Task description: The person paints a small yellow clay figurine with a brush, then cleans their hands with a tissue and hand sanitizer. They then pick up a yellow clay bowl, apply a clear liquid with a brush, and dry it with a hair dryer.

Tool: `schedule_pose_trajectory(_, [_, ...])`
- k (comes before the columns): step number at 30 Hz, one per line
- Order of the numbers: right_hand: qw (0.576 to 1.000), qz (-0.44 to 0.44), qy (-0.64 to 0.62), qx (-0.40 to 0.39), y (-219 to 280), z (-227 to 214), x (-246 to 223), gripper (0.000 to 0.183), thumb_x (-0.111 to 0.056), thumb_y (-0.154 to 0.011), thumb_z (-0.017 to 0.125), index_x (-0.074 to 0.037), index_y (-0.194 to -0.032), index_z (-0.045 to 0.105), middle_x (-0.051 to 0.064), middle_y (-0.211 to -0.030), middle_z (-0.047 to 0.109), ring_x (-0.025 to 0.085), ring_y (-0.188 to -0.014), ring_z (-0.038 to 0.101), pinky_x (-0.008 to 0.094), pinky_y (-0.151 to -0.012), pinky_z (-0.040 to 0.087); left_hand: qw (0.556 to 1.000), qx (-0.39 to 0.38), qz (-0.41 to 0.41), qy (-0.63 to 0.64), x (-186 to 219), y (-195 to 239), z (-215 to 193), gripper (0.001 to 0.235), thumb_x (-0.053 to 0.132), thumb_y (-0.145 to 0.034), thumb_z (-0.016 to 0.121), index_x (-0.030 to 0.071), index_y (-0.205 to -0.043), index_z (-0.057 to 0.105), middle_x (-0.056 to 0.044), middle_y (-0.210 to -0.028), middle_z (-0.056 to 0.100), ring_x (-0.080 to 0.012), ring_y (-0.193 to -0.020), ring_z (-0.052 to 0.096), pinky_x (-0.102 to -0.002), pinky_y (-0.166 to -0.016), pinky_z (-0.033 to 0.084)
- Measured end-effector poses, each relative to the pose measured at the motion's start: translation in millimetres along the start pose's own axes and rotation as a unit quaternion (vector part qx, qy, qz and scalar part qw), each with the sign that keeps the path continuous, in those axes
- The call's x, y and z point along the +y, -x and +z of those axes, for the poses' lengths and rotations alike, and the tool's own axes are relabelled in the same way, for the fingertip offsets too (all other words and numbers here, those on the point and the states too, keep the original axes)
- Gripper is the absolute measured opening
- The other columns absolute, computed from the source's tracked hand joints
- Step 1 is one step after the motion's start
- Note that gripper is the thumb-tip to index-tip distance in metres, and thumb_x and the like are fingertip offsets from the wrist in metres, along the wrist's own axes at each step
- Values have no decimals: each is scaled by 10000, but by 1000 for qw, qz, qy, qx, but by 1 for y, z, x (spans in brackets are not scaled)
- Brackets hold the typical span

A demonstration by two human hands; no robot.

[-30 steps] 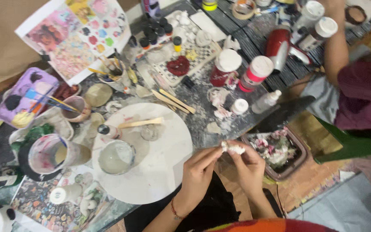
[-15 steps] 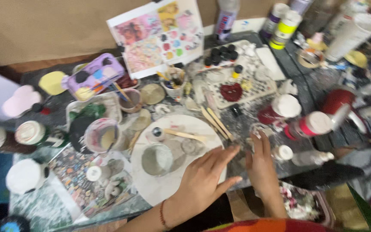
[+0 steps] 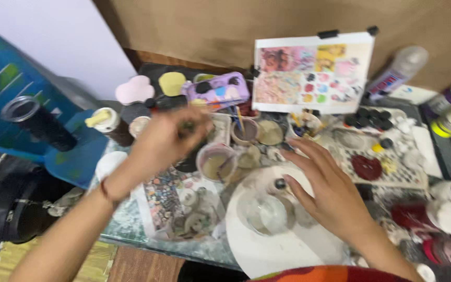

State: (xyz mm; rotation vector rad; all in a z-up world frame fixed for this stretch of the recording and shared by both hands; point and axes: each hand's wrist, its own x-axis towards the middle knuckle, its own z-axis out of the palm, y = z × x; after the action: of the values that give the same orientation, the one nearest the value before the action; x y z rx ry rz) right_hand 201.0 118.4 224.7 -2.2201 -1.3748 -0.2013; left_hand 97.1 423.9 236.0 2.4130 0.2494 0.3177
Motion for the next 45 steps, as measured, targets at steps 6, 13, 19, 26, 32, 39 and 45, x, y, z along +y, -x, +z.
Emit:
schedule_pose_trajectory(6, [992, -125, -27, -19, -85, 42, -9, 482, -122, -861, 691, -88, -1328, 581, 124, -1420, 559, 342, -1316, 546, 450, -1056, 478, 966, 42, 115, -228, -162, -96, -19, 644, 264, -798, 815, 64, -1367, 589, -209, -1275, 661, -393, -1117, 638, -471, -926, 522])
schedule_pose_trajectory(13, [995, -91, -35, -35, -96, 72, 9, 464, -120, -864, 692, -101, -1317, 596, 109, -1331, 606, 331, -1223, 604, 419, -994, 511, 919, -80, 68, -379, -300, -194, 36, 1000, 381, -634, 898, 101, -1481, 446, -165, -1313, 570, -355, -1221, 567, -460, -977, 517])
schedule_pose_trajectory(19, [999, 3, -2, -35, -83, 66, 21, 431, -124, -839, 684, -100, -1265, 622, 96, -1303, 633, 310, -1209, 612, 418, -984, 511, 911, -112, 35, -394, -345, -226, 63, 1137, 525, -600, 900, 86, -1520, 397, -177, -1344, 548, -356, -1216, 568, -468, -977, 523])
schedule_pose_trajectory(26, [999, 22, 7, -38, -71, 67, 26, 442, -147, -828, 688, -86, -1260, 615, 104, -1291, 630, 319, -1197, 618, 405, -957, 515, 935, -95, 29, -341, -352, -224, 62, 1029, 619, -631, 874, 99, -1437, 499, -175, -1305, 585, -370, -1217, 582, -506, -961, 534])
schedule_pose_trajectory(32, [999, 29, 0, -31, -59, 66, 37, 475, -145, -814, 705, -67, -1270, 595, 120, -1278, 641, 321, -1192, 622, 417, -979, 513, 943, -73, 71, -316, -360, -225, 66, 973, 578, -659, 866, 78, -1420, 522, -182, -1267, 609, -380, -1173, 621, -506, -911, 565])
schedule_pose_trajectory(39, [999, 40, 11, -12, -39, 65, 52, 515, -132, -808, 709, -56, -1300, 577, 138, -1304, 635, 342, -1235, 606, 432, -1012, 501, 958, -63, 110, -257, -350, -220, 59, 881, 489, -716, 851, 101, -1437, 524, -208, -1269, 601, -418, -1103, 641, -510, -862, 583])
schedule_pose_trajectory(45, [999, 44, -4, 7, -28, 66, 60, 538, -99, -801, 721, -75, -1316, 564, 125, -1312, 636, 312, -1230, 625, 407, -1013, 518, 955, -73, 102, -269, -346, -222, 60, 871, 432, -660, 852, 94, -1403, 547, -212, -1247, 620, -420, -1089, 656, -502, -862, 584])
